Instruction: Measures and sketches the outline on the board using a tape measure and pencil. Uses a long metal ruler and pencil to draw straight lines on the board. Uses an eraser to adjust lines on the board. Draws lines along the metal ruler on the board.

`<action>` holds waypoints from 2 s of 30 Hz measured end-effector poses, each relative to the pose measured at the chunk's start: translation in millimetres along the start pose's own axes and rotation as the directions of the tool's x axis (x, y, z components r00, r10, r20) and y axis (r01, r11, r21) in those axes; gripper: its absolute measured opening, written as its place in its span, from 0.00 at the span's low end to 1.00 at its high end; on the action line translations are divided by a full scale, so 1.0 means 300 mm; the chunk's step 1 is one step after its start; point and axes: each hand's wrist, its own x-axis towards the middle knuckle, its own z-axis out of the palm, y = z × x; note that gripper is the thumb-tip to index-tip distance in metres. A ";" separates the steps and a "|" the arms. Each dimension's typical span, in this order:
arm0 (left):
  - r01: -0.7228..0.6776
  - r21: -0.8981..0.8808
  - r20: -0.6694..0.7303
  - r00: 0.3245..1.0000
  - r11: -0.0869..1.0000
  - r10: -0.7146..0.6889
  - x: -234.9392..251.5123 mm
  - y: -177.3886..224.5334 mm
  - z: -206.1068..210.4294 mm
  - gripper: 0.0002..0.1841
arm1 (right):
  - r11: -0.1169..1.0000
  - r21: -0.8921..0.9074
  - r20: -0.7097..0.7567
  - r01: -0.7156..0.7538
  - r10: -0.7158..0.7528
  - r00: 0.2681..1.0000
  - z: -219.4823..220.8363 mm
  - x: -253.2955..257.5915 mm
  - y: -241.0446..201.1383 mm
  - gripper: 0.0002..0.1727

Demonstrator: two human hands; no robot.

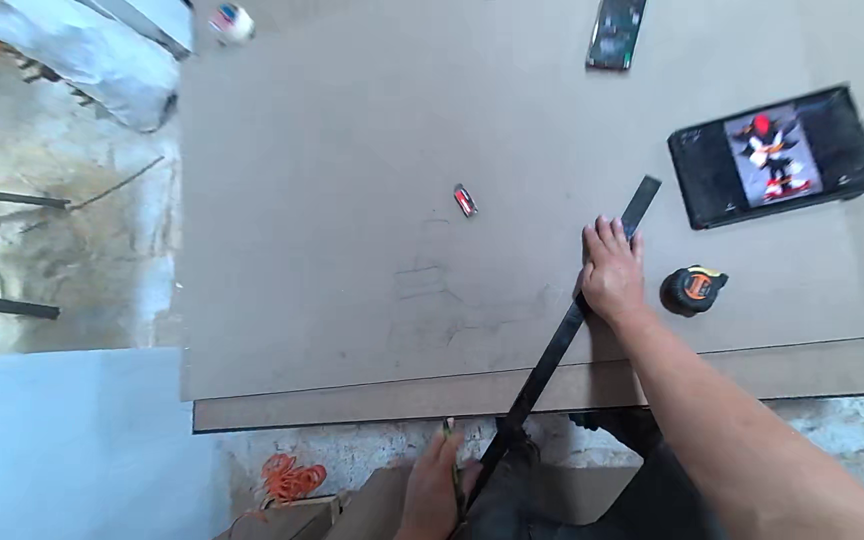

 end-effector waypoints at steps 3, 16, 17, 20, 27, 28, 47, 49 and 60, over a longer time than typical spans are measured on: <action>0.004 -0.002 -0.029 1.000 1.000 -0.004 -0.056 -0.006 0.097 0.34 | 1.000 0.006 0.252 -0.004 0.003 0.968 -0.108 0.023 0.007 0.31; 0.058 -0.160 -0.256 0.962 0.985 -0.098 -0.355 -0.202 -0.117 0.23 | 0.953 0.304 -0.035 -0.010 0.022 0.999 -0.275 -0.978 -0.108 0.30; 0.024 -0.155 -0.333 0.940 0.988 -0.075 -0.352 -0.217 -0.153 0.22 | 0.950 0.311 -0.059 -0.010 0.030 0.998 -0.295 -1.048 -0.117 0.29; 0.019 -0.220 -0.442 0.889 0.975 -0.117 -0.305 -0.213 -0.277 0.22 | 0.944 0.329 -0.117 -0.022 0.064 0.991 -0.341 -1.193 -0.116 0.27; -0.062 -0.553 -0.411 0.888 0.831 -0.207 -0.076 -0.068 -0.411 0.24 | 0.903 0.368 -0.194 -0.219 0.305 0.932 -0.482 -1.421 -0.001 0.27; -0.055 -0.612 -0.338 0.920 0.789 -0.198 -0.073 -0.042 -0.391 0.23 | 0.894 0.380 -0.193 -0.239 0.329 0.924 -0.501 -1.457 0.020 0.27; 0.730 -0.339 0.189 0.670 0.593 -0.718 -0.409 0.362 0.309 0.23 | 0.851 0.408 0.309 -0.331 0.213 0.927 -0.557 -1.393 0.784 0.26; 0.656 -0.442 0.090 0.711 0.611 -0.697 -0.420 0.426 0.329 0.20 | 0.859 0.388 0.324 -0.334 0.212 0.922 -0.581 -1.352 0.865 0.26; 0.843 -0.232 0.284 0.536 0.485 -0.795 -0.405 0.653 0.396 0.22 | 0.906 0.353 0.396 -0.233 0.081 0.915 -0.609 -1.203 1.019 0.27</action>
